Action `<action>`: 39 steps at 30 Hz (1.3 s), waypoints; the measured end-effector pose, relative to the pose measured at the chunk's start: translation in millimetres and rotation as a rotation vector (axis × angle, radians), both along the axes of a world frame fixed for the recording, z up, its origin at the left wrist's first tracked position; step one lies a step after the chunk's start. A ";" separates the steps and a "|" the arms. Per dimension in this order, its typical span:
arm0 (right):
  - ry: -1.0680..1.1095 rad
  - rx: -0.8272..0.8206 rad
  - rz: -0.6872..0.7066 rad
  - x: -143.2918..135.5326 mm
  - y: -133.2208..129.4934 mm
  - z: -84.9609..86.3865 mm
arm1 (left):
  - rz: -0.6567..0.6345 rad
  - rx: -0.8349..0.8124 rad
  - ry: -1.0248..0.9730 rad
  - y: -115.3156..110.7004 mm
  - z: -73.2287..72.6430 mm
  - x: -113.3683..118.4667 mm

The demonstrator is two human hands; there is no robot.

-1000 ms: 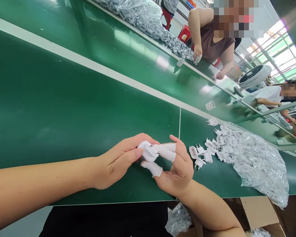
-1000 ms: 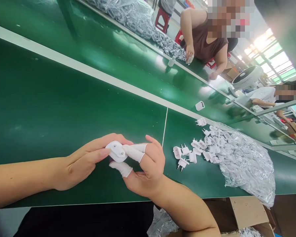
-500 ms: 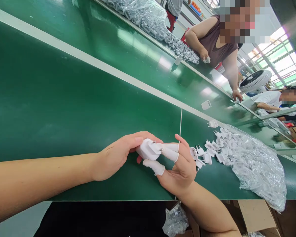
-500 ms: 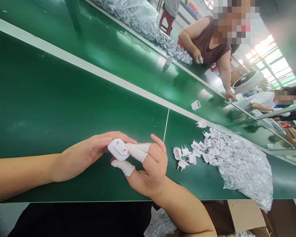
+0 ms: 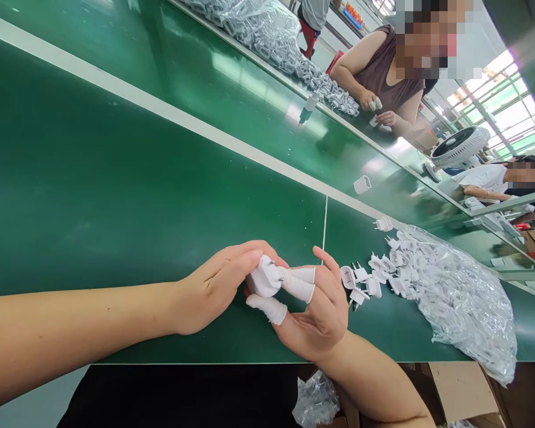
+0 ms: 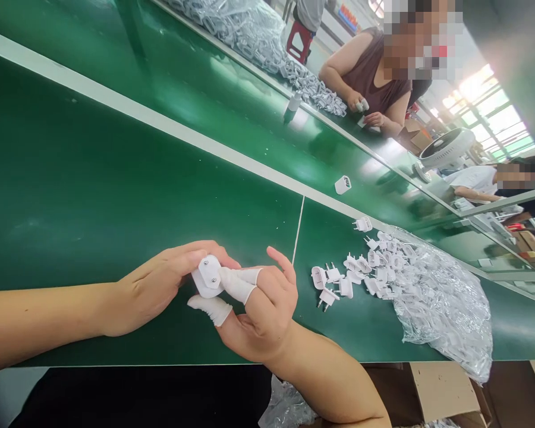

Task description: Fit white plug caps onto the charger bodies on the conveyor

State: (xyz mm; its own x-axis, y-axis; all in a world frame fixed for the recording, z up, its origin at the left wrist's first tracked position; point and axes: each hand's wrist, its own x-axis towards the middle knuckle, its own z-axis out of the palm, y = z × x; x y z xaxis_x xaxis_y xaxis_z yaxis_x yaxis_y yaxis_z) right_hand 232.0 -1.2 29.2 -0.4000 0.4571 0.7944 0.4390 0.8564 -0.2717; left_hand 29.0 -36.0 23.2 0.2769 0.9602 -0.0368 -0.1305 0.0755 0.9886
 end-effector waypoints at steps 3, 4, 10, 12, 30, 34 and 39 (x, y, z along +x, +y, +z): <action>0.007 0.004 -0.009 -1.6 -0.9 -1.5 | 0.026 -0.032 0.042 1.4 4.8 2.3; 0.008 0.003 -0.016 -1.9 -0.7 -1.7 | 0.032 -0.039 0.043 1.2 5.9 2.5; 0.046 -0.001 -0.033 -3.9 -0.9 -1.0 | -0.010 0.084 -0.026 -6.7 -1.2 -2.0; 0.054 -0.006 -0.021 -4.0 -2.2 -0.8 | -0.049 0.156 -0.029 -7.6 -5.9 -3.9; -0.005 0.039 -0.018 -0.5 -7.5 -2.7 | 0.006 -0.003 -0.147 -2.7 3.1 0.1; 0.030 0.041 -0.019 -1.2 -6.7 -4.3 | -0.012 0.006 -0.168 -3.4 3.0 0.1; 0.057 0.056 -0.030 -1.8 -5.6 -5.7 | -0.015 0.043 -0.143 -3.3 2.9 -1.3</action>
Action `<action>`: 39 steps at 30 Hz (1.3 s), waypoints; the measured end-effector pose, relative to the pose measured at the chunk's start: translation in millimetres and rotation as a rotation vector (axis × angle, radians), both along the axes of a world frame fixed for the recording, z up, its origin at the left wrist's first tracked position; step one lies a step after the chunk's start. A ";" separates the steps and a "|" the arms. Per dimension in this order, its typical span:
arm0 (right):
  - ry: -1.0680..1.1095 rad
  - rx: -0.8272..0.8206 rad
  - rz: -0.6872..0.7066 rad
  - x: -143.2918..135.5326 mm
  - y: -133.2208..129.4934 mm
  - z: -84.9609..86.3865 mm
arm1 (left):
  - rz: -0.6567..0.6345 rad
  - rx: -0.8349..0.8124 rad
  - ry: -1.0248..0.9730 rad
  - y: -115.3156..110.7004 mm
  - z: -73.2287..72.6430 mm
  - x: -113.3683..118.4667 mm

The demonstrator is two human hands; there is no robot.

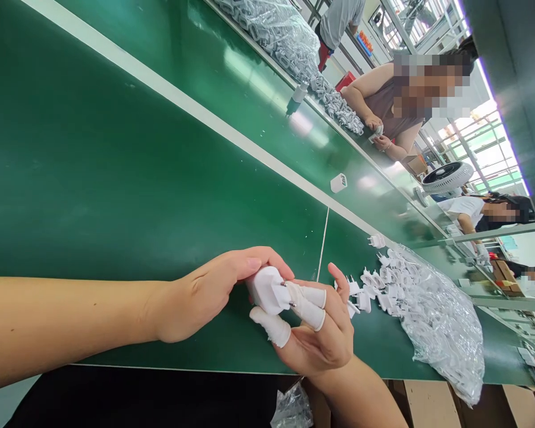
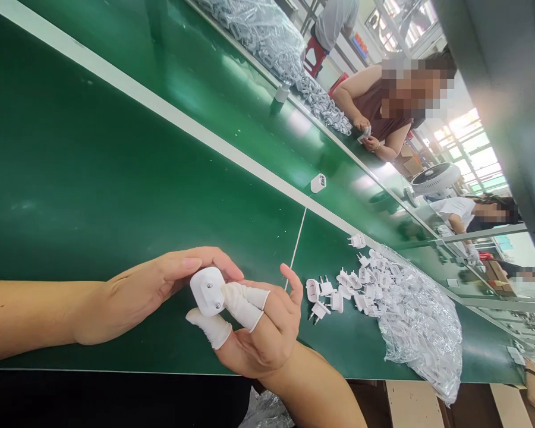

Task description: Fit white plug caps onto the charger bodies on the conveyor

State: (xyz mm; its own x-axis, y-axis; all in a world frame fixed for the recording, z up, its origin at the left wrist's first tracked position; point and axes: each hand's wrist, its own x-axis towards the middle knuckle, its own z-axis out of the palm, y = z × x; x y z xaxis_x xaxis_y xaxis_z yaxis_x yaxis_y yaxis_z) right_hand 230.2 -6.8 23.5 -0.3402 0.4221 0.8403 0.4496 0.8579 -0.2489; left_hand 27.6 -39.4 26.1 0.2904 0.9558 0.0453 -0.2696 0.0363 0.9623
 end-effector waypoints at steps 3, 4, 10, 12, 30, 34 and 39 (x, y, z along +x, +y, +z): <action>-0.003 0.006 0.005 0.6 -1.1 1.8 | -0.011 0.019 0.020 0.6 0.4 -1.5; -0.009 0.006 0.007 1.1 -1.5 2.9 | -0.019 0.020 0.028 0.7 0.7 -2.3; -0.024 -0.096 0.033 6.3 6.0 2.8 | -0.046 0.010 0.175 -1.9 -2.0 -8.6; -0.027 -0.173 0.087 9.2 16.3 -1.5 | -0.038 -0.009 0.290 -1.5 -5.3 -10.6; -0.959 -1.032 -0.531 96.4 83.9 76.4 | 0.599 -0.115 0.700 182.7 19.9 -61.5; -0.833 -1.055 -0.425 82.1 92.8 66.5 | 0.732 -0.099 0.822 229.7 18.4 -71.2; -0.711 -0.961 -0.301 70.1 92.9 49.9 | 0.820 -0.119 0.879 244.2 7.8 -79.7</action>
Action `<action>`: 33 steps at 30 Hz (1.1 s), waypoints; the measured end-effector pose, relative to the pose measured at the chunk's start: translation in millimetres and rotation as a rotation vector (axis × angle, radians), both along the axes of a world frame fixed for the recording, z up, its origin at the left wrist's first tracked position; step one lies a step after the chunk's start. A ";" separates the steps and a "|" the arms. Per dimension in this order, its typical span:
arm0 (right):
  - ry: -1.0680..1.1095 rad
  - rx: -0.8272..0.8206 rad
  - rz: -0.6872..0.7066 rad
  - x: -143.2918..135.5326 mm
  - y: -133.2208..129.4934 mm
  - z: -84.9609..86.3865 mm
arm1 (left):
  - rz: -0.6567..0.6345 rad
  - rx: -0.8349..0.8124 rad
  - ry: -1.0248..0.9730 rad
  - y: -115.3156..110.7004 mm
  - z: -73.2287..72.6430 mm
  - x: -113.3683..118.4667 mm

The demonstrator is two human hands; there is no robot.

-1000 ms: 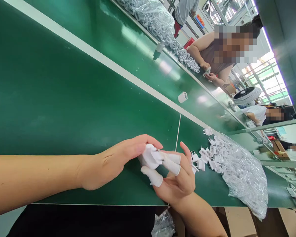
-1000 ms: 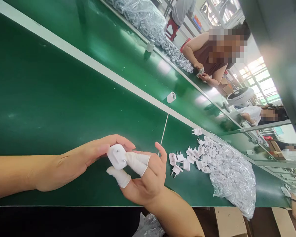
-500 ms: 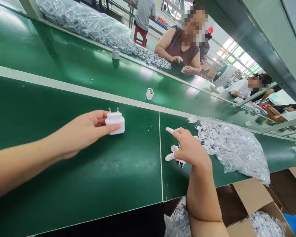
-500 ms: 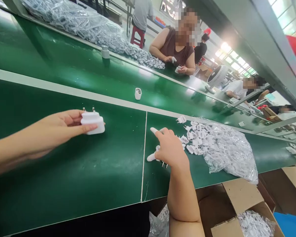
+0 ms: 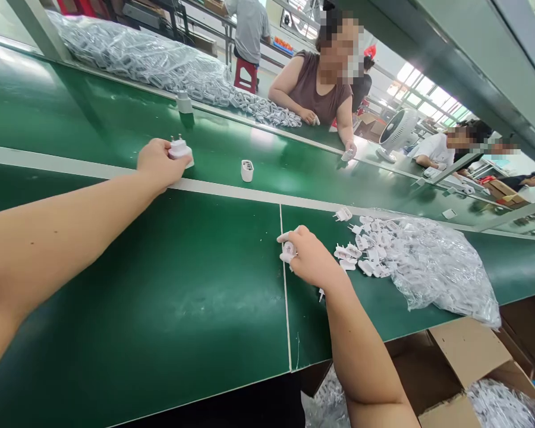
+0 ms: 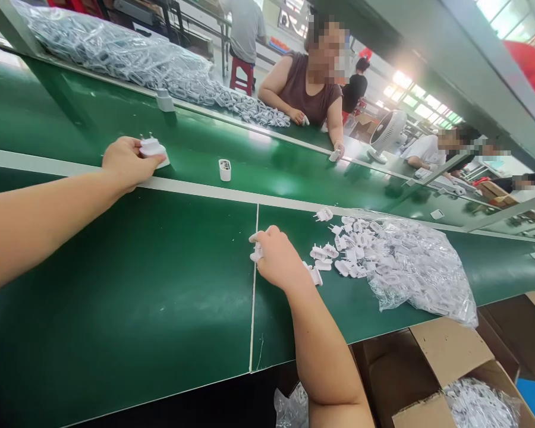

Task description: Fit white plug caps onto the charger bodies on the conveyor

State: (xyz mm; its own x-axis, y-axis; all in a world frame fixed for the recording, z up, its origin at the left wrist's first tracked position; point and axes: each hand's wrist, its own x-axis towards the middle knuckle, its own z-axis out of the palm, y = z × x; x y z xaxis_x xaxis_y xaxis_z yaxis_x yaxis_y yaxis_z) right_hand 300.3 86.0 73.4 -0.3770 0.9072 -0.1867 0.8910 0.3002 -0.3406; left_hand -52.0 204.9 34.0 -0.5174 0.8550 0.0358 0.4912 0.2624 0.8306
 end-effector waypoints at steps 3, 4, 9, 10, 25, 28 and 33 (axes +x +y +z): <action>0.087 -0.035 -0.014 -1.1 -0.6 -6.7 | 0.138 0.093 0.088 -8.5 -2.1 11.4; 0.145 -0.036 -0.029 -1.2 -0.2 -8.6 | 0.158 0.150 0.145 -10.8 -2.0 18.9; 0.543 -0.075 -0.147 -4.9 6.4 -19.7 | -0.075 0.159 0.243 11.8 -5.2 65.7; 0.633 -0.116 -0.180 -6.2 8.1 -21.6 | -0.098 0.100 0.198 22.1 -7.0 72.5; 1.178 -0.597 -0.120 -20.9 -4.0 -15.3 | -0.633 -0.197 -0.480 -161.4 -3.0 63.9; 1.156 -0.619 -0.045 -25.7 -14.2 -16.4 | -0.637 -0.209 -0.452 -205.3 -8.4 57.4; 1.173 -0.446 0.082 -35.9 -29.1 -19.5 | -0.661 -0.104 -0.471 -214.9 -15.6 58.0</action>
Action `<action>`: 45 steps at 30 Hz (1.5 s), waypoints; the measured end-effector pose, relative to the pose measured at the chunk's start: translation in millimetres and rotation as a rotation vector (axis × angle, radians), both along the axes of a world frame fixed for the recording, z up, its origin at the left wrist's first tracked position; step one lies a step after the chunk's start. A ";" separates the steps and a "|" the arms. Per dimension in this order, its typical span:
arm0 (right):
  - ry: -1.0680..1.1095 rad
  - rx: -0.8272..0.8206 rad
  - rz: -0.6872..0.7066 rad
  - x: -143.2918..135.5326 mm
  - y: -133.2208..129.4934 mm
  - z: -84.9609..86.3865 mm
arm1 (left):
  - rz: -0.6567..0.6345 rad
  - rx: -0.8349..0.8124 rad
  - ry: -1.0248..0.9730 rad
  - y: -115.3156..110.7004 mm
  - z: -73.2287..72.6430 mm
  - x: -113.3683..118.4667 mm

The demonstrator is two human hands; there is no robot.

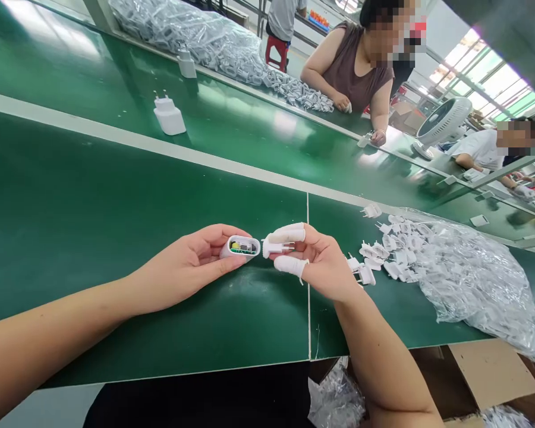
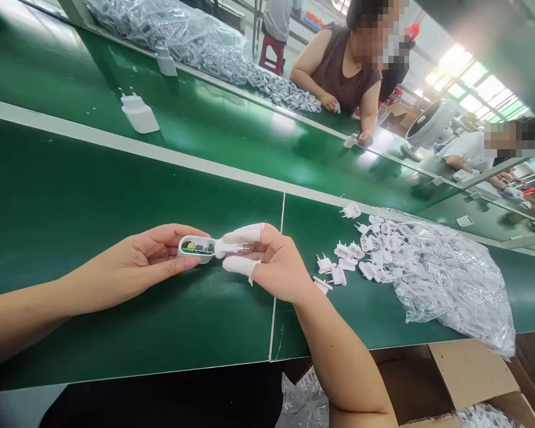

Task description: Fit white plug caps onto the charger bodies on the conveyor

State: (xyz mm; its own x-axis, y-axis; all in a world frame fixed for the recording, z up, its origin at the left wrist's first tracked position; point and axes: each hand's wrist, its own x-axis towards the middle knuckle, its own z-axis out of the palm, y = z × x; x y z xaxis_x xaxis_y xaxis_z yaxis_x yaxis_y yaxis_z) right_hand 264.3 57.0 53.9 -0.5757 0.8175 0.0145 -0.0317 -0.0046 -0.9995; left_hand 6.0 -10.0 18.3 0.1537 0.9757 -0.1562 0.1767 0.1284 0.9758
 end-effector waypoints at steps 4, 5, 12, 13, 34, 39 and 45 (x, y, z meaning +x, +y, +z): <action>-0.155 0.359 -0.149 -7.2 -10.6 -6.8 | -0.044 -0.023 -0.036 -5.1 2.4 3.7; -0.186 0.434 -0.187 -8.5 -12.8 -8.9 | -0.036 -0.039 -0.026 -8.0 4.3 4.1; -0.219 0.558 -0.215 -13.6 -23.9 -12.9 | 0.001 0.001 0.128 -13.6 5.9 -5.2; -0.239 0.572 -0.216 -14.3 -25.4 -12.0 | -0.028 0.016 0.130 -12.3 3.4 -6.5; -0.253 0.691 -0.261 -17.6 -32.7 -10.4 | -0.039 0.077 0.152 -14.9 -5.0 -1.4; -0.221 0.718 -0.218 -18.5 -31.8 -11.5 | -0.064 0.128 0.135 -15.9 -4.0 -1.3; -0.250 0.770 -0.183 -19.5 -31.9 -12.2 | -0.106 0.195 0.181 -15.9 -8.7 -2.5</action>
